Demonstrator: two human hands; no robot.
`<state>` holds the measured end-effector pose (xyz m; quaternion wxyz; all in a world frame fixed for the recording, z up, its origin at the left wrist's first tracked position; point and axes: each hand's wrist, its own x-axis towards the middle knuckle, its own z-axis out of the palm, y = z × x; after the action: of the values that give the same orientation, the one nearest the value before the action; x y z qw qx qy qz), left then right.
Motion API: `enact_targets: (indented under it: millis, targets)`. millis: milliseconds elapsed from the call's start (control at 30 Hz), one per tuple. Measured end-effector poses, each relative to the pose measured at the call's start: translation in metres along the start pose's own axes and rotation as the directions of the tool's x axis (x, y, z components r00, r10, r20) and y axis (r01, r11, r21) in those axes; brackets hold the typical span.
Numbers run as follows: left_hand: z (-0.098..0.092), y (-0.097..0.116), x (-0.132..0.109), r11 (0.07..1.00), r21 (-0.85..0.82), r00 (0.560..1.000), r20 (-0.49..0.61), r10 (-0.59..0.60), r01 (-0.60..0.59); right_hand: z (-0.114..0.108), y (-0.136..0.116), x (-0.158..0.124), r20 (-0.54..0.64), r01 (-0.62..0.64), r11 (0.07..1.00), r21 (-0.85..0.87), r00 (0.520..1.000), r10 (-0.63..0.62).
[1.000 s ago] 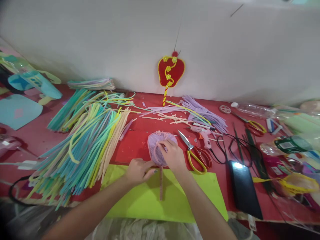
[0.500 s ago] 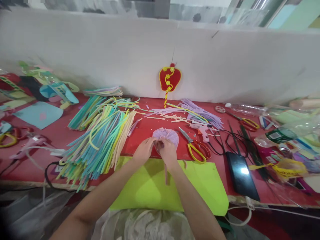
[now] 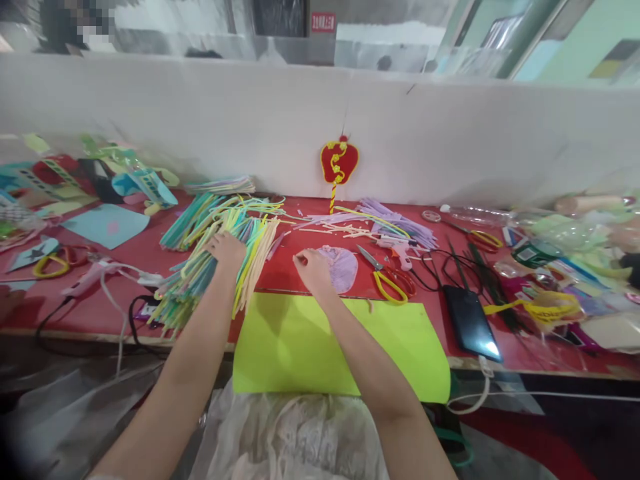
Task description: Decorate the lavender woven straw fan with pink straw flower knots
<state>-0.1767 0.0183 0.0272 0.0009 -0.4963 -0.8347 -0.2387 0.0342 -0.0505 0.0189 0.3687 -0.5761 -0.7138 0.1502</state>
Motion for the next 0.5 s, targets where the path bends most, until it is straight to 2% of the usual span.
enact_targets:
  millis: [100,233,333,500]
  targets:
    - [0.019,0.008,-0.020,0.994,0.103,0.997,-0.055,0.050,-0.044,0.003,-0.003,0.008,0.012,-0.046,0.999,0.023,0.999,0.045]
    - [0.037,0.019,-0.046,0.965,0.233,0.991,-0.019,0.132,-0.124,0.013,-0.007,0.023,0.043,-0.054,0.996,0.077,0.998,0.050]
    - [0.043,0.023,-0.058,0.951,0.242,0.981,0.012,0.195,-0.192,0.026,-0.010,0.037,0.059,-0.008,0.996,0.090,0.998,0.003]
    - [0.042,0.028,-0.066,0.951,0.234,0.979,0.017,0.205,-0.203,0.058,-0.017,0.069,0.070,0.061,0.989,0.132,0.995,-0.071]
